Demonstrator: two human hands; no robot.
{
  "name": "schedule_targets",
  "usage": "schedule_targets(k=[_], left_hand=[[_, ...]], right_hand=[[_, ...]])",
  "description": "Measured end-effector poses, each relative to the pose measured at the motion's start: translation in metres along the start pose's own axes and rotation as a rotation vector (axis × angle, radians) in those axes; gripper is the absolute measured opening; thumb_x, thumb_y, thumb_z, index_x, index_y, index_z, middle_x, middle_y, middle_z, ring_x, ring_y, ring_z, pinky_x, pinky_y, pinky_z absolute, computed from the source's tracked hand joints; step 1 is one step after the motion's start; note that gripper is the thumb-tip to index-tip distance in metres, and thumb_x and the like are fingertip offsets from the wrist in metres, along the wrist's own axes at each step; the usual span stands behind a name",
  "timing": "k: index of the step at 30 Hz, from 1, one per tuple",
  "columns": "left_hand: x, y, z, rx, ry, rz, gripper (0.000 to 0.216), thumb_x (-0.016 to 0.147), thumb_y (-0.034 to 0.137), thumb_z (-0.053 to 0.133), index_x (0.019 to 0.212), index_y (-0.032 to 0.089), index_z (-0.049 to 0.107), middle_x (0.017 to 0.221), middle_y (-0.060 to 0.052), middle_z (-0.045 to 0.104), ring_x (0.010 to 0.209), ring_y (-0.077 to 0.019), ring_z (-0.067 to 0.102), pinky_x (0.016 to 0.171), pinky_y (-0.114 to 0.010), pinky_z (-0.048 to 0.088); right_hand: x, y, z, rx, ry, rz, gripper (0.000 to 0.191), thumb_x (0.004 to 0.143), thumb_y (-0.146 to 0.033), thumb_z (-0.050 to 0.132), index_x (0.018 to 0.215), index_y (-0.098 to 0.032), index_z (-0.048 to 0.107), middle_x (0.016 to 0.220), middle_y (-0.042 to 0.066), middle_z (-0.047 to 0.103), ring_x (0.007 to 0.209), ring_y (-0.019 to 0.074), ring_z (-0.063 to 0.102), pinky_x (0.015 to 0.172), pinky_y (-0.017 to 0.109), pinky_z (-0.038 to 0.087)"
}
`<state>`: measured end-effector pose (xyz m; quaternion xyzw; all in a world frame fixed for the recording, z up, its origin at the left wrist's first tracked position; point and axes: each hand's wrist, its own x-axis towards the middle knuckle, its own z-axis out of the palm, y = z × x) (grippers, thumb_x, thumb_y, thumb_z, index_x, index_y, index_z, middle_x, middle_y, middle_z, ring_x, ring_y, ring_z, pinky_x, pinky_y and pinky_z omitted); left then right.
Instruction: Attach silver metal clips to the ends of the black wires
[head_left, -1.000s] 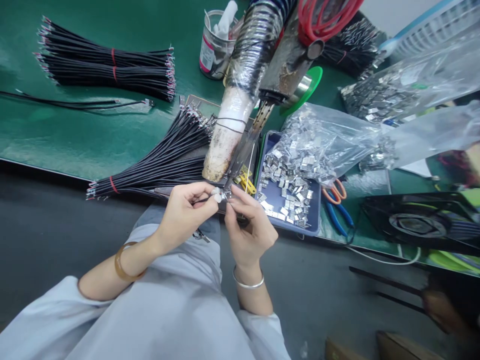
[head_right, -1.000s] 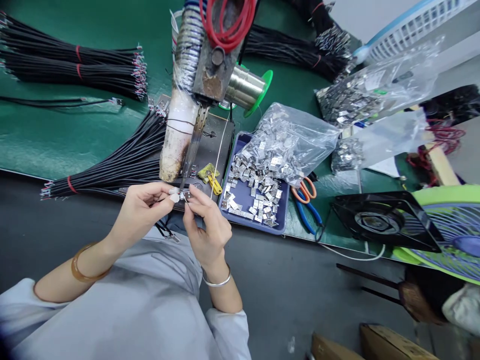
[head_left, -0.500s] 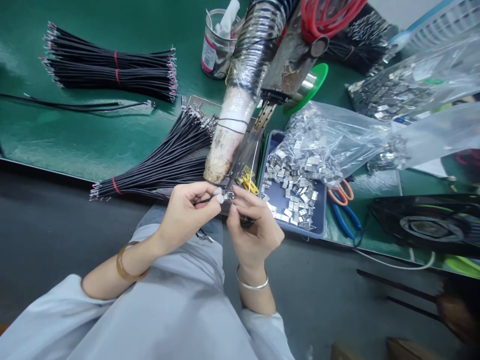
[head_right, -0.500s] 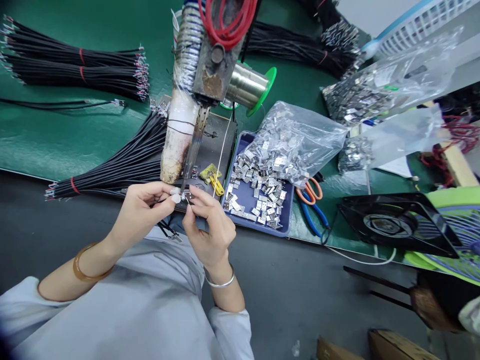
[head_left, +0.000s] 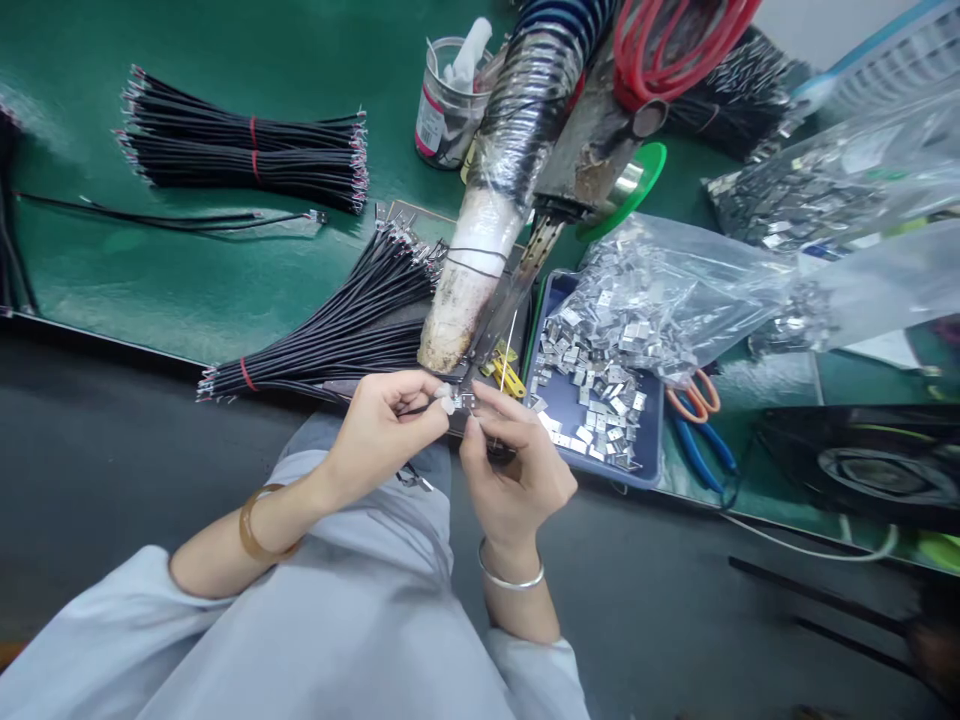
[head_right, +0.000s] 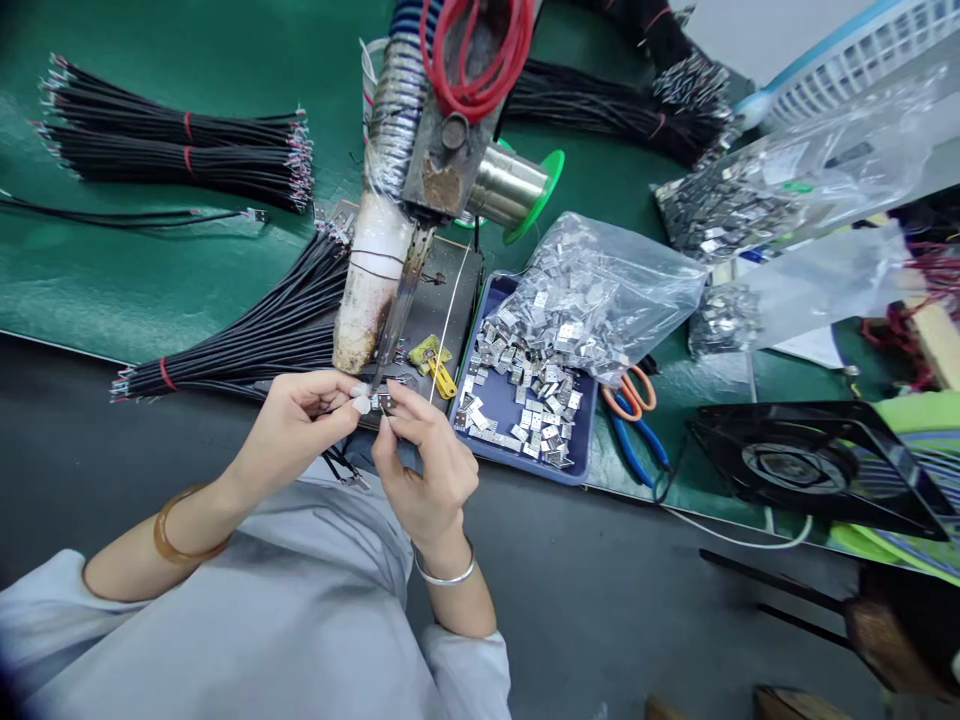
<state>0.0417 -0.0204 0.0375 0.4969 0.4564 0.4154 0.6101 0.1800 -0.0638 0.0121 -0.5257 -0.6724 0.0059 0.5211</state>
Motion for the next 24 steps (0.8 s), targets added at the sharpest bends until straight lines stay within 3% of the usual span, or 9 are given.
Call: schedule_targets(k=[8, 14, 16, 20, 24], left_hand=[[-0.002, -0.002, -0.004, 0.028, -0.039, 0.006, 0.019, 0.077, 0.027, 0.061, 0.063, 0.014, 0.060, 0.055, 0.005, 0.038, 0.053, -0.0063, 0.031, 0.047, -0.019, 0.025], [-0.004, 0.000, -0.014, 0.081, -0.124, 0.061, 0.022, 0.081, 0.026, 0.067, 0.068, 0.011, 0.074, 0.063, -0.002, 0.061, 0.059, -0.0092, 0.047, 0.051, -0.019, 0.037], [-0.005, -0.001, -0.016, 0.080, -0.133, 0.080, 0.017, 0.080, 0.023, 0.069, 0.072, 0.011, 0.077, 0.065, -0.002, 0.065, 0.059, -0.0092, 0.051, 0.051, -0.018, 0.037], [-0.005, -0.004, -0.016, 0.006, -0.121, 0.074, 0.016, 0.081, 0.022, 0.069, 0.072, 0.012, 0.076, 0.067, -0.003, 0.070, 0.062, -0.0099, 0.058, 0.055, -0.017, 0.047], [-0.005, -0.006, -0.015, -0.020, -0.105, 0.070, 0.016, 0.081, 0.023, 0.069, 0.074, 0.013, 0.078, 0.072, -0.004, 0.074, 0.066, -0.0112, 0.064, 0.060, -0.017, 0.053]], right_hand=[[-0.003, -0.001, -0.002, -0.089, -0.003, -0.108, 0.016, 0.092, -0.007, 0.073, 0.100, -0.021, 0.068, 0.104, 0.008, 0.084, 0.090, 0.0174, 0.082, 0.079, 0.023, 0.066], [-0.001, -0.004, -0.007, 0.191, -0.073, 0.286, 0.011, 0.095, -0.011, 0.069, 0.092, -0.022, 0.068, 0.093, 0.001, 0.083, 0.078, 0.0151, 0.082, 0.068, 0.022, 0.068], [-0.002, -0.005, -0.010, 0.186, -0.055, 0.245, 0.012, 0.095, -0.011, 0.068, 0.093, -0.022, 0.068, 0.095, 0.001, 0.083, 0.078, 0.0154, 0.081, 0.067, 0.023, 0.068], [-0.007, -0.008, -0.014, 0.015, -0.069, -0.050, 0.016, 0.093, -0.008, 0.071, 0.099, -0.023, 0.069, 0.096, 0.002, 0.084, 0.082, 0.0163, 0.082, 0.072, 0.025, 0.068], [-0.011, -0.004, -0.008, -0.055, -0.035, -0.020, 0.015, 0.094, -0.009, 0.071, 0.099, -0.023, 0.068, 0.101, 0.004, 0.084, 0.087, 0.0173, 0.082, 0.072, 0.026, 0.067]])
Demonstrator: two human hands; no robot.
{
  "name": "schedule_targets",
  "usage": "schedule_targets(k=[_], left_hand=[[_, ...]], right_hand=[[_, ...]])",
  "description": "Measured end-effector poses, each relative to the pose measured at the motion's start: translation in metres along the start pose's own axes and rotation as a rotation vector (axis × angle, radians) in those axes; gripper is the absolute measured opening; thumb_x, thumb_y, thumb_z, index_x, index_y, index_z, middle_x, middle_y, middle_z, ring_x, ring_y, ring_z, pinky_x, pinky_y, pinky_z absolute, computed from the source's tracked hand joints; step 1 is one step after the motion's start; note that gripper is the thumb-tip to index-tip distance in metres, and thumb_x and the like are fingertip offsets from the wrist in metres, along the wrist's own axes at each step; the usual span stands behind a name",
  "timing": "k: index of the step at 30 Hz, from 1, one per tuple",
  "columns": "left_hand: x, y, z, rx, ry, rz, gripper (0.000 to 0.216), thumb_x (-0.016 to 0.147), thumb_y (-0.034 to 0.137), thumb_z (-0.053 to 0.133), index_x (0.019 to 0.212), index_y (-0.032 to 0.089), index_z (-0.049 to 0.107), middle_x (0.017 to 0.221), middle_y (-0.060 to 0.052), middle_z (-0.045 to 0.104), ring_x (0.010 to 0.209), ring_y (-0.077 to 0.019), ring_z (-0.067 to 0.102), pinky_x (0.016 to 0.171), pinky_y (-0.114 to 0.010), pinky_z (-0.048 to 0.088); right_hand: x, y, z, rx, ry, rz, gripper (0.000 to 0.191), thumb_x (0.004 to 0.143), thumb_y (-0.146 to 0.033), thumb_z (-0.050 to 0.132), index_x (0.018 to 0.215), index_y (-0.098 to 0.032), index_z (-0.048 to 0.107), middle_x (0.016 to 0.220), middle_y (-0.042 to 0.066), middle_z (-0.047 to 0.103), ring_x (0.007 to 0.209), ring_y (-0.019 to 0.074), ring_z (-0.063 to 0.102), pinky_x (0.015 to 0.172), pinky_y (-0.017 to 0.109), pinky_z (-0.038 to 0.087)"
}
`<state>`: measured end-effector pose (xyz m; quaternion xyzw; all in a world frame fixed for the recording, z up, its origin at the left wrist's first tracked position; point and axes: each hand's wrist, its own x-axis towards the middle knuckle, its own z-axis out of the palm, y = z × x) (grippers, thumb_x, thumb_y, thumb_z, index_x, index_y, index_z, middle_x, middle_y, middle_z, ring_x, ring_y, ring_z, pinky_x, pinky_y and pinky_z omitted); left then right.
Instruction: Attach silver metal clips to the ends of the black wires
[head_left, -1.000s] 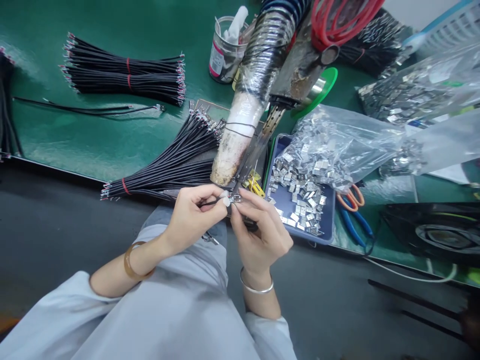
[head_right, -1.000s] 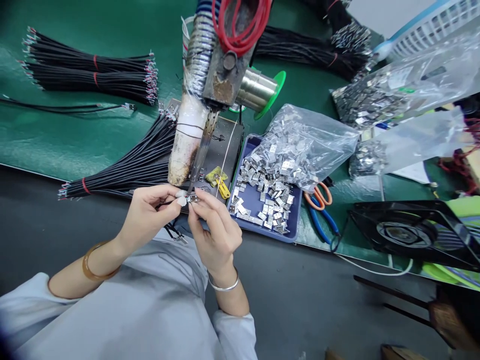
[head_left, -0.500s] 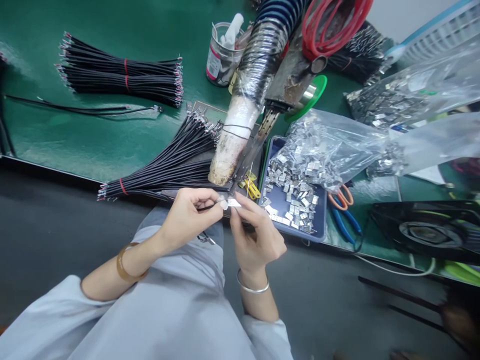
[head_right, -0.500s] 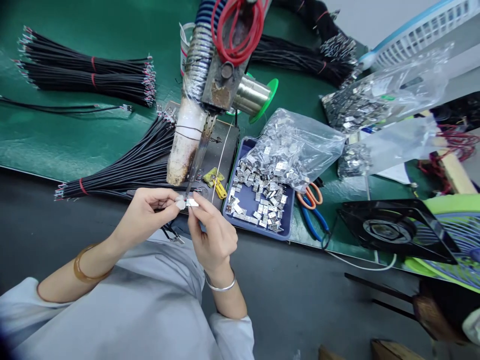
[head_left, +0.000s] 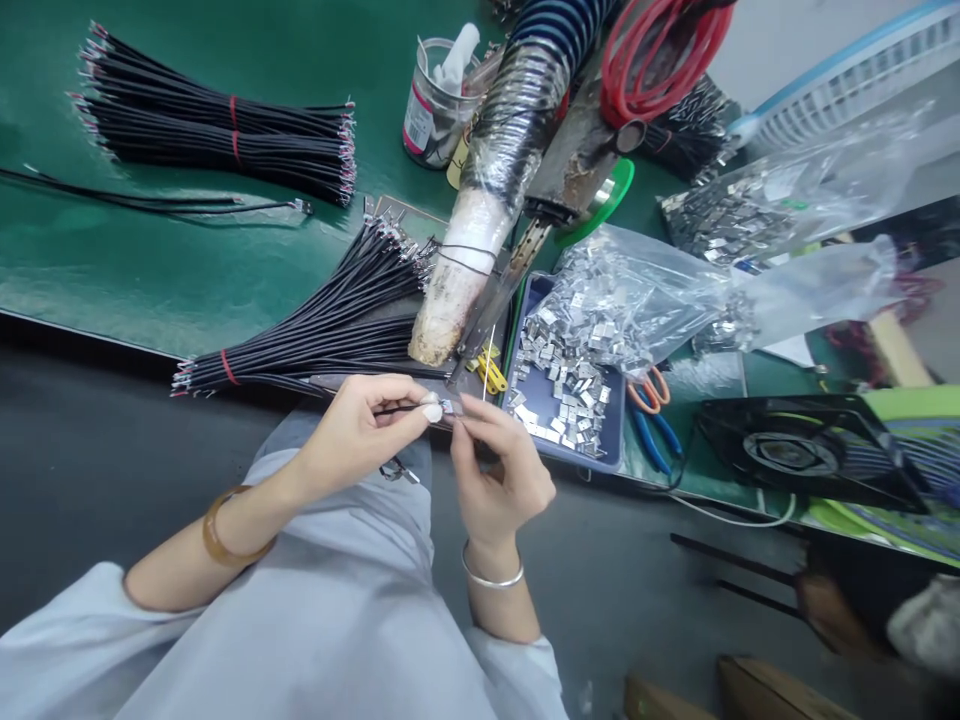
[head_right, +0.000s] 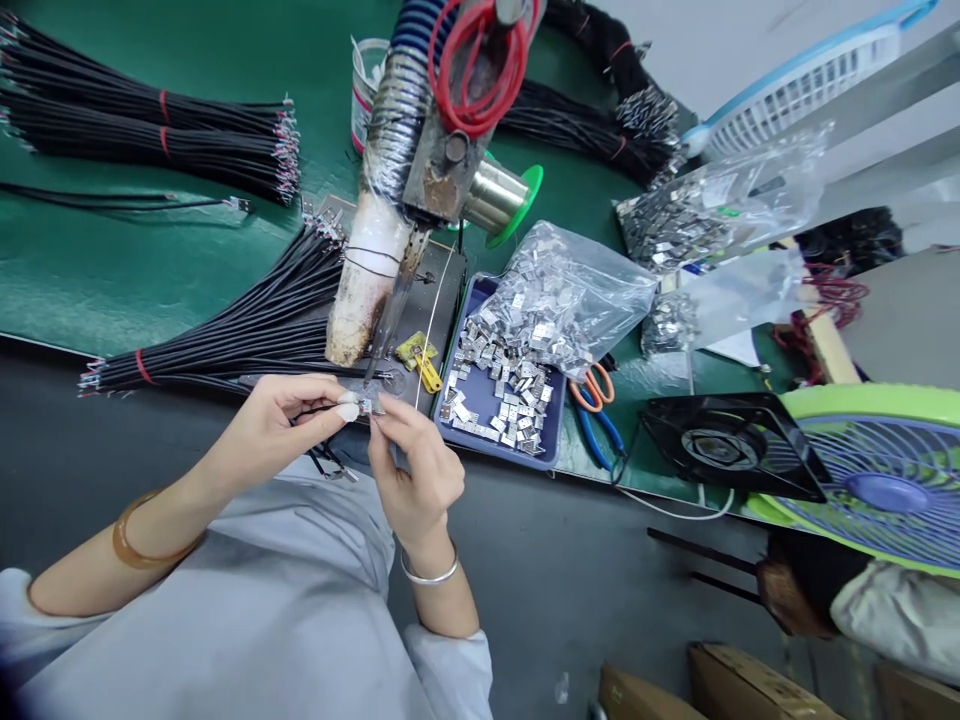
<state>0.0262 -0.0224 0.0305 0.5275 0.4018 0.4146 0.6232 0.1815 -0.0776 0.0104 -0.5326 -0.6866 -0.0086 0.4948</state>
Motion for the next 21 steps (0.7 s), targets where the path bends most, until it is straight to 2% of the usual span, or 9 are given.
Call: schedule_targets(k=[2, 4, 7, 11, 15, 21], left_hand=[[0.000, -0.001, 0.000, 0.000, 0.000, 0.005, 0.017, 0.082, 0.023, 0.069, 0.074, 0.014, 0.080, 0.076, -0.005, 0.075, 0.069, -0.0121, 0.066, 0.061, -0.017, 0.054], [0.001, -0.001, 0.001, -0.004, 0.015, 0.011, 0.017, 0.082, 0.023, 0.069, 0.073, 0.015, 0.081, 0.075, -0.005, 0.075, 0.068, -0.0120, 0.066, 0.059, -0.017, 0.054], [0.002, -0.001, 0.005, -0.021, 0.083, 0.019, 0.015, 0.079, 0.020, 0.069, 0.072, 0.015, 0.082, 0.069, -0.003, 0.074, 0.066, -0.0120, 0.066, 0.058, -0.016, 0.054], [0.004, 0.000, 0.012, -0.041, 0.171, 0.032, 0.014, 0.077, 0.018, 0.069, 0.073, 0.015, 0.082, 0.066, -0.002, 0.074, 0.067, -0.0138, 0.069, 0.062, -0.018, 0.058], [0.005, 0.001, 0.015, -0.051, 0.197, 0.045, 0.013, 0.076, 0.016, 0.070, 0.073, 0.015, 0.082, 0.067, -0.001, 0.076, 0.066, -0.0132, 0.070, 0.061, -0.017, 0.058], [0.005, 0.003, 0.013, -0.034, 0.218, 0.102, 0.013, 0.077, 0.016, 0.069, 0.073, 0.015, 0.082, 0.071, -0.003, 0.077, 0.068, -0.0132, 0.071, 0.061, -0.017, 0.058]], right_hand=[[0.000, 0.003, 0.004, 0.001, 0.015, 0.050, 0.014, 0.095, -0.011, 0.070, 0.100, -0.023, 0.068, 0.104, 0.005, 0.083, 0.092, 0.0187, 0.082, 0.074, 0.027, 0.068], [0.002, 0.004, 0.006, -0.011, 0.015, 0.030, 0.015, 0.095, -0.010, 0.070, 0.101, -0.023, 0.068, 0.105, 0.005, 0.084, 0.093, 0.0187, 0.082, 0.076, 0.027, 0.067], [0.005, 0.005, 0.008, -0.059, 0.012, -0.038, 0.018, 0.094, -0.008, 0.071, 0.102, -0.023, 0.067, 0.107, 0.006, 0.084, 0.093, 0.0182, 0.082, 0.078, 0.026, 0.067], [0.008, 0.006, 0.012, -0.010, 0.031, -0.001, 0.016, 0.093, -0.009, 0.071, 0.099, -0.023, 0.066, 0.109, 0.006, 0.083, 0.092, 0.0182, 0.082, 0.080, 0.027, 0.068], [0.011, 0.008, 0.014, 0.056, 0.035, 0.032, 0.014, 0.093, -0.011, 0.071, 0.099, -0.023, 0.067, 0.110, 0.006, 0.083, 0.095, 0.0194, 0.082, 0.081, 0.030, 0.069], [0.018, 0.004, 0.014, 0.067, 0.045, 0.022, 0.018, 0.090, -0.009, 0.075, 0.097, -0.024, 0.070, 0.111, 0.004, 0.083, 0.091, 0.0176, 0.082, 0.081, 0.027, 0.069]])
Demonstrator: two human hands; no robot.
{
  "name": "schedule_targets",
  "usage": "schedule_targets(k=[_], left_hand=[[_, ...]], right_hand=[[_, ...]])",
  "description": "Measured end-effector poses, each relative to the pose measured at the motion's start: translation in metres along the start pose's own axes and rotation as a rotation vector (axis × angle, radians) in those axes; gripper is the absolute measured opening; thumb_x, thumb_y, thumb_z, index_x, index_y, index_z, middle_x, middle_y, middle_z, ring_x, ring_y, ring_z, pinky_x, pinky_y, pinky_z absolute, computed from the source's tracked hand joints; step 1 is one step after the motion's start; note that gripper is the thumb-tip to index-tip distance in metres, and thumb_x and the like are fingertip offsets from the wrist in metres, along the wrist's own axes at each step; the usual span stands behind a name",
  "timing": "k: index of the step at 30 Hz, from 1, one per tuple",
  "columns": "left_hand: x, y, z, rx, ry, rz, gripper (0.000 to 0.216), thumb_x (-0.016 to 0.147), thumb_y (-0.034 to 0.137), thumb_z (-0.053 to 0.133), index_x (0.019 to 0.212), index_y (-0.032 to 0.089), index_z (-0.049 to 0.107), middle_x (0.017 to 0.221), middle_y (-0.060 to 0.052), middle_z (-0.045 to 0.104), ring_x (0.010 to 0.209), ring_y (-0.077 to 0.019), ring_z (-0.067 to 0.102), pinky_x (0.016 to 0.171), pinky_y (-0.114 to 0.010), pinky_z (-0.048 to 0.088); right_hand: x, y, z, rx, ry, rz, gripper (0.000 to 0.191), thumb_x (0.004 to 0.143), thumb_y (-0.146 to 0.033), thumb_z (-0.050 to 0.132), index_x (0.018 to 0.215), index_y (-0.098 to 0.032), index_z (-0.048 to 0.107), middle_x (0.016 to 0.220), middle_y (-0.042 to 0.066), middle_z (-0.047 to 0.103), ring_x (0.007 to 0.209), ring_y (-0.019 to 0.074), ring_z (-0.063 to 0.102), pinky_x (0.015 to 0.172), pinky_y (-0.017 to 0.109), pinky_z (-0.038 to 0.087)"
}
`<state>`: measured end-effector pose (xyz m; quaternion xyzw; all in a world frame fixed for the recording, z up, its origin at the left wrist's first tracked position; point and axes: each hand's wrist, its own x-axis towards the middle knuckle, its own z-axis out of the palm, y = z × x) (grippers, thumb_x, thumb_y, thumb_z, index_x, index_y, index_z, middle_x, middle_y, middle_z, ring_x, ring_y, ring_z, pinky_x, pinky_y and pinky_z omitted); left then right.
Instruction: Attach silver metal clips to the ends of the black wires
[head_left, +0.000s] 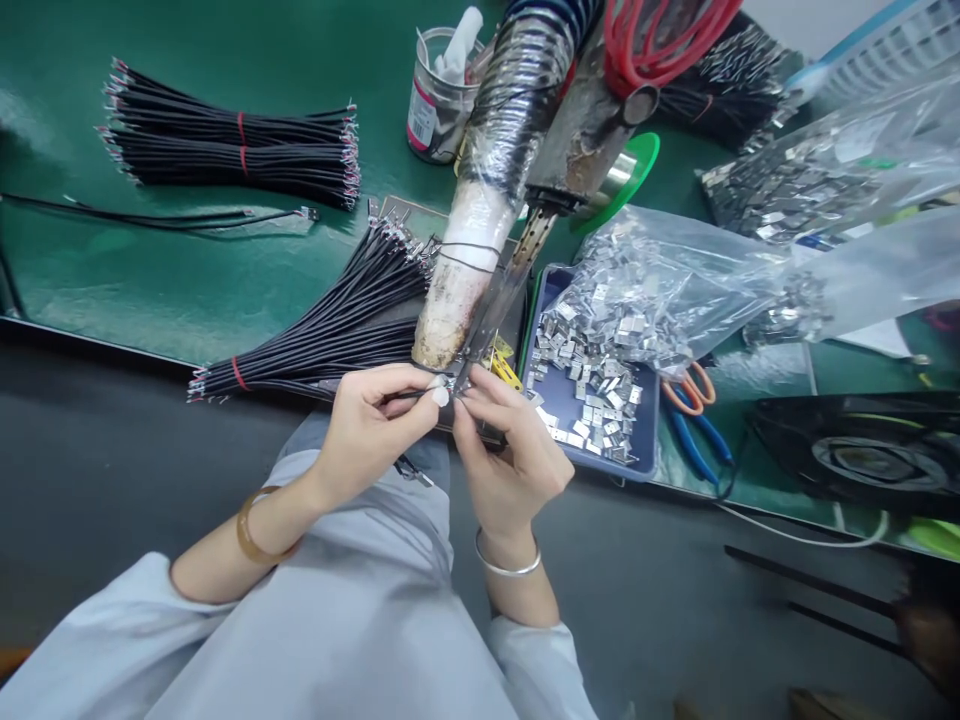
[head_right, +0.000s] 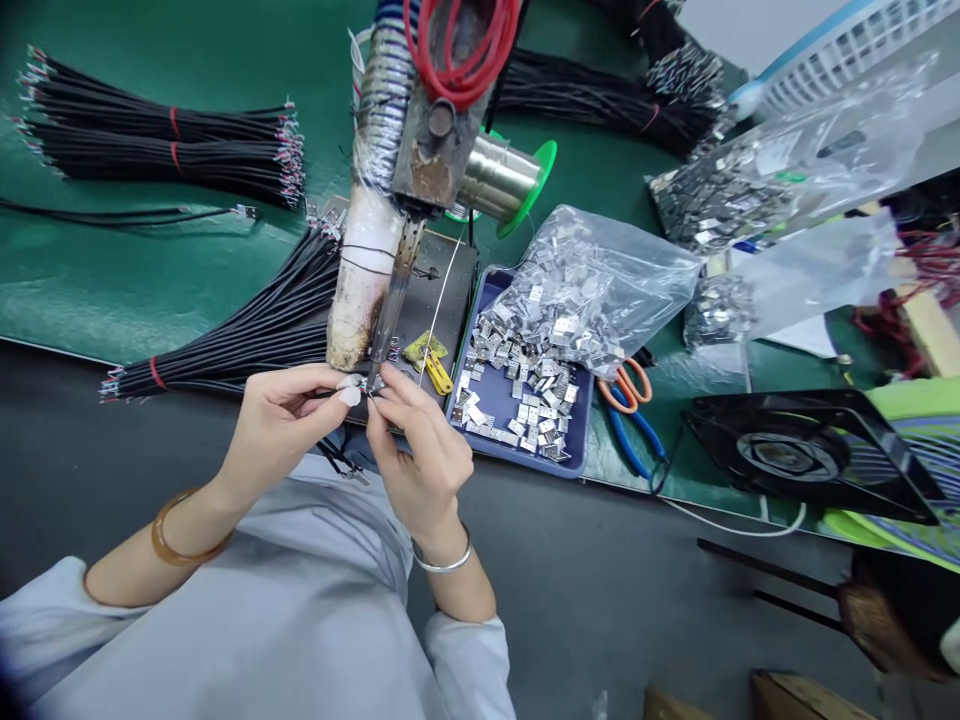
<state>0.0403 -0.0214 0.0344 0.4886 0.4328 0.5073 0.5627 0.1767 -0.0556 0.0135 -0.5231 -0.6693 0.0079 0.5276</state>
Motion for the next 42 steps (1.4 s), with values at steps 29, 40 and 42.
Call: schedule_targets(k=[29, 40, 42], left_hand=[[-0.003, 0.009, -0.029, 0.202, -0.460, 0.016, 0.019, 0.091, 0.022, 0.062, 0.077, 0.014, 0.071, 0.059, 0.001, 0.061, 0.053, -0.0092, 0.049, 0.052, -0.020, 0.040], [-0.006, 0.003, -0.022, 0.190, -0.309, -0.032, 0.025, 0.094, 0.030, 0.059, 0.075, 0.015, 0.064, 0.053, 0.006, 0.042, 0.050, -0.0078, 0.034, 0.048, -0.022, 0.027], [-0.006, 0.003, -0.022, 0.220, -0.329, 0.000, 0.027, 0.095, 0.028, 0.056, 0.072, 0.015, 0.061, 0.052, 0.006, 0.044, 0.050, -0.0080, 0.037, 0.049, -0.022, 0.028]], right_hand=[[-0.001, -0.004, -0.016, 0.358, -0.263, 0.348, 0.010, 0.100, -0.019, 0.063, 0.091, -0.022, 0.060, 0.065, -0.009, 0.066, 0.045, 0.0088, 0.065, 0.045, 0.017, 0.053], [-0.016, -0.008, -0.024, -0.041, 0.093, 0.028, 0.019, 0.094, -0.010, 0.071, 0.106, -0.025, 0.069, 0.087, -0.002, 0.078, 0.070, 0.0151, 0.077, 0.065, 0.026, 0.065], [-0.012, -0.011, -0.023, -0.093, -0.004, -0.030, 0.019, 0.092, -0.009, 0.073, 0.101, -0.026, 0.071, 0.083, -0.002, 0.076, 0.071, 0.0139, 0.075, 0.067, 0.025, 0.062]])
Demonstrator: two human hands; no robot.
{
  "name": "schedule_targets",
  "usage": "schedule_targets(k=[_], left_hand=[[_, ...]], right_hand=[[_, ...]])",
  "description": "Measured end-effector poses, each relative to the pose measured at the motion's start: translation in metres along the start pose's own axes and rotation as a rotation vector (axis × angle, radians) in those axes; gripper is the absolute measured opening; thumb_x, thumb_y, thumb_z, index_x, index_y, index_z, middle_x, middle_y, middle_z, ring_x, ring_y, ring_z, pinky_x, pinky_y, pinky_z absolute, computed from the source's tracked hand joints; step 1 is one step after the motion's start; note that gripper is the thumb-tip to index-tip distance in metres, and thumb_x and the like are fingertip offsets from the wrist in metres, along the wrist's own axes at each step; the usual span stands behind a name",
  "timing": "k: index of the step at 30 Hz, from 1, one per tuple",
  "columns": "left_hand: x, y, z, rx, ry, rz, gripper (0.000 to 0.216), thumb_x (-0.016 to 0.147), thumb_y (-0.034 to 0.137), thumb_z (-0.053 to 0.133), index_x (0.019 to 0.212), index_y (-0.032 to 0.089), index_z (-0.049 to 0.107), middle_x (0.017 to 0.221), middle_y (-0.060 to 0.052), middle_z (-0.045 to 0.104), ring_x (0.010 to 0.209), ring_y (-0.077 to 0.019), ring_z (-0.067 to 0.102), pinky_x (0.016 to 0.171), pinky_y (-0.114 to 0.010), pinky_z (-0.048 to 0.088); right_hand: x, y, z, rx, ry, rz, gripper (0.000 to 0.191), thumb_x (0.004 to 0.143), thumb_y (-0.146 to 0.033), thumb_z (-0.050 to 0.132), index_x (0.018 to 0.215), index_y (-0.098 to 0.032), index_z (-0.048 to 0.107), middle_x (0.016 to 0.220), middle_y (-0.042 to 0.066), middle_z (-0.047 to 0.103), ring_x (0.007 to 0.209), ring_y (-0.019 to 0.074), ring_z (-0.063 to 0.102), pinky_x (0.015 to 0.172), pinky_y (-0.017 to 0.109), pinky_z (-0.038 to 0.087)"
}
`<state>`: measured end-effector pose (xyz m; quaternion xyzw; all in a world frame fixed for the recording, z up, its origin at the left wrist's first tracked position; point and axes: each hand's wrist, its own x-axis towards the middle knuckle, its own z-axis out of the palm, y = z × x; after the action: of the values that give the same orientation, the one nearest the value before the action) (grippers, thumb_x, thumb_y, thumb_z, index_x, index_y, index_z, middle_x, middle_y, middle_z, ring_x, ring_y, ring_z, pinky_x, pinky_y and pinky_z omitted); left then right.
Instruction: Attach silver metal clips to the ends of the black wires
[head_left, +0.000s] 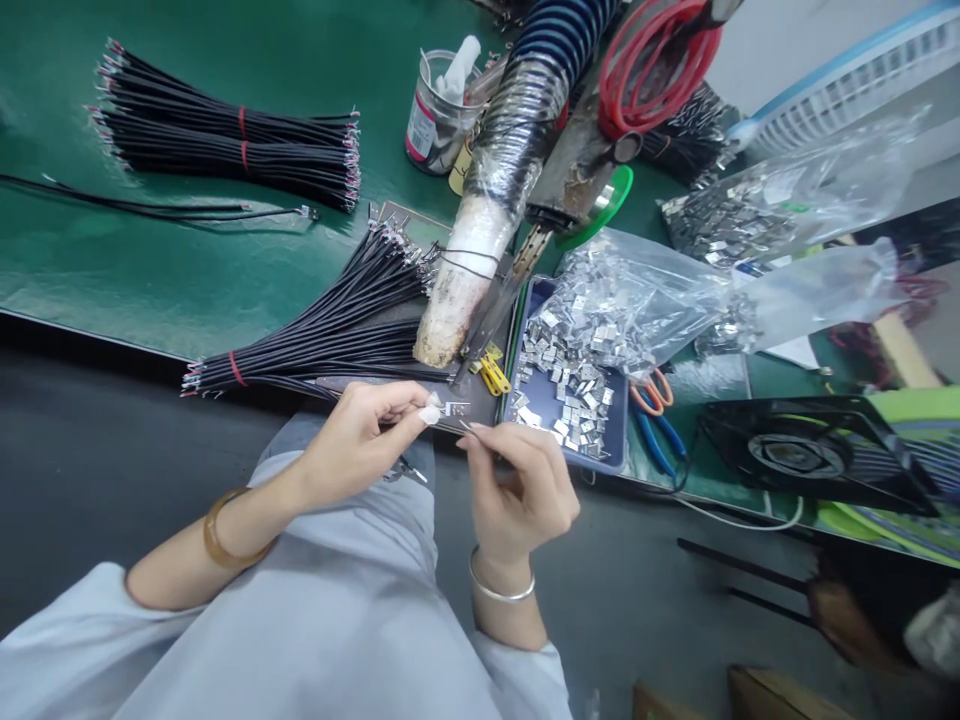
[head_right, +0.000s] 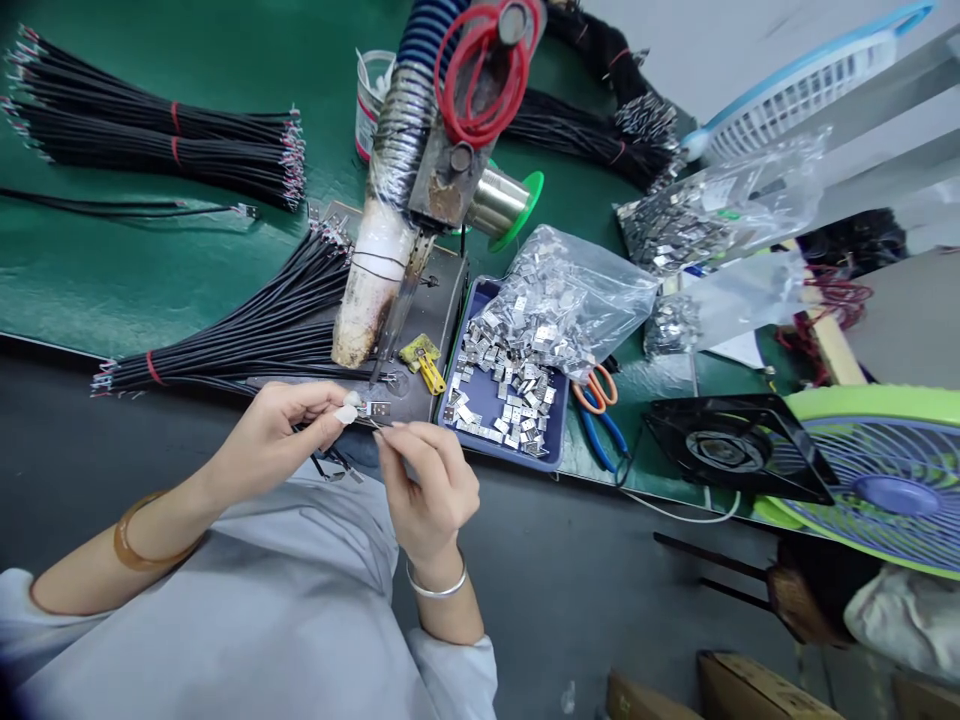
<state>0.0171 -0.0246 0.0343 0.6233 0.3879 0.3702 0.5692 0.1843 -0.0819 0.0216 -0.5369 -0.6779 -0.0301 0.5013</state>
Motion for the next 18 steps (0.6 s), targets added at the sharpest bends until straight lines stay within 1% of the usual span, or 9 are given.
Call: schedule_targets(k=[4, 9, 11, 12, 13, 14, 16, 17, 18], left_hand=[[0.000, 0.001, -0.003, 0.038, -0.047, 0.002, 0.032, 0.097, 0.027, 0.053, 0.066, 0.017, 0.056, 0.053, 0.005, 0.050, 0.050, -0.0084, 0.040, 0.051, -0.022, 0.031], [0.001, -0.001, -0.006, 0.076, -0.097, 0.009, 0.028, 0.095, 0.029, 0.057, 0.073, 0.015, 0.067, 0.055, 0.004, 0.050, 0.053, -0.0092, 0.042, 0.051, -0.022, 0.032], [0.001, -0.003, -0.006, 0.090, -0.106, 0.022, 0.026, 0.095, 0.028, 0.058, 0.077, 0.014, 0.071, 0.056, 0.004, 0.051, 0.054, -0.0095, 0.041, 0.053, -0.022, 0.032], [0.001, -0.003, -0.006, 0.090, -0.104, 0.023, 0.026, 0.094, 0.028, 0.058, 0.079, 0.014, 0.072, 0.057, 0.004, 0.052, 0.055, -0.0097, 0.041, 0.053, -0.022, 0.033], [0.001, -0.004, -0.006, 0.083, -0.099, 0.018, 0.026, 0.094, 0.028, 0.058, 0.079, 0.013, 0.073, 0.059, 0.003, 0.053, 0.056, -0.0098, 0.041, 0.054, -0.022, 0.033], [0.001, -0.004, -0.005, 0.072, -0.090, 0.010, 0.026, 0.094, 0.029, 0.058, 0.080, 0.013, 0.073, 0.060, 0.003, 0.055, 0.056, -0.0100, 0.041, 0.054, -0.023, 0.033], [0.000, -0.005, -0.005, 0.043, -0.064, -0.014, 0.027, 0.094, 0.031, 0.059, 0.080, 0.013, 0.073, 0.063, 0.001, 0.058, 0.057, -0.0106, 0.043, 0.054, -0.023, 0.033], [-0.001, -0.005, -0.004, 0.029, -0.050, -0.025, 0.027, 0.094, 0.032, 0.060, 0.079, 0.013, 0.073, 0.064, 0.000, 0.059, 0.058, -0.0110, 0.045, 0.054, -0.023, 0.034], [-0.001, -0.005, -0.004, 0.019, -0.037, -0.035, 0.027, 0.093, 0.033, 0.061, 0.079, 0.013, 0.073, 0.066, -0.001, 0.061, 0.060, -0.0115, 0.047, 0.055, -0.023, 0.035]], right_hand=[[0.007, -0.004, 0.005, 0.009, -0.174, 0.043, 0.016, 0.096, -0.011, 0.069, 0.100, -0.026, 0.070, 0.083, -0.002, 0.074, 0.072, 0.0127, 0.071, 0.066, 0.024, 0.058], [0.006, 0.002, 0.010, 0.044, -0.262, 0.027, 0.014, 0.101, -0.012, 0.057, 0.094, -0.024, 0.061, 0.081, -0.001, 0.067, 0.073, 0.0128, 0.067, 0.065, 0.024, 0.055], [0.005, 0.006, 0.008, 0.067, -0.260, 0.030, 0.014, 0.102, -0.014, 0.055, 0.094, -0.024, 0.059, 0.081, -0.001, 0.067, 0.075, 0.0133, 0.069, 0.066, 0.024, 0.056], [0.004, 0.007, 0.006, 0.080, -0.219, 0.062, 0.013, 0.103, -0.015, 0.055, 0.095, -0.024, 0.060, 0.081, -0.002, 0.068, 0.074, 0.0132, 0.070, 0.065, 0.024, 0.057], [0.004, 0.008, 0.003, 0.090, -0.139, 0.108, 0.011, 0.102, -0.015, 0.057, 0.097, -0.024, 0.060, 0.080, -0.002, 0.068, 0.070, 0.0127, 0.071, 0.062, 0.023, 0.056], [0.003, 0.009, 0.001, 0.097, -0.020, 0.155, 0.009, 0.101, -0.016, 0.059, 0.098, -0.024, 0.061, 0.077, -0.004, 0.068, 0.063, 0.0117, 0.069, 0.056, 0.022, 0.054], [0.002, 0.009, -0.004, 0.126, 0.240, 0.218, 0.006, 0.101, -0.018, 0.063, 0.101, -0.023, 0.064, 0.066, -0.008, 0.061, 0.044, 0.0091, 0.059, 0.043, 0.021, 0.047], [0.002, 0.008, -0.006, 0.150, 0.328, 0.224, 0.005, 0.100, -0.019, 0.064, 0.103, -0.024, 0.065, 0.061, -0.010, 0.057, 0.037, 0.0079, 0.052, 0.038, 0.021, 0.043], [0.001, 0.007, -0.007, 0.178, 0.373, 0.214, 0.007, 0.100, -0.020, 0.064, 0.107, -0.024, 0.065, 0.059, -0.010, 0.056, 0.034, 0.0077, 0.048, 0.035, 0.021, 0.042]])
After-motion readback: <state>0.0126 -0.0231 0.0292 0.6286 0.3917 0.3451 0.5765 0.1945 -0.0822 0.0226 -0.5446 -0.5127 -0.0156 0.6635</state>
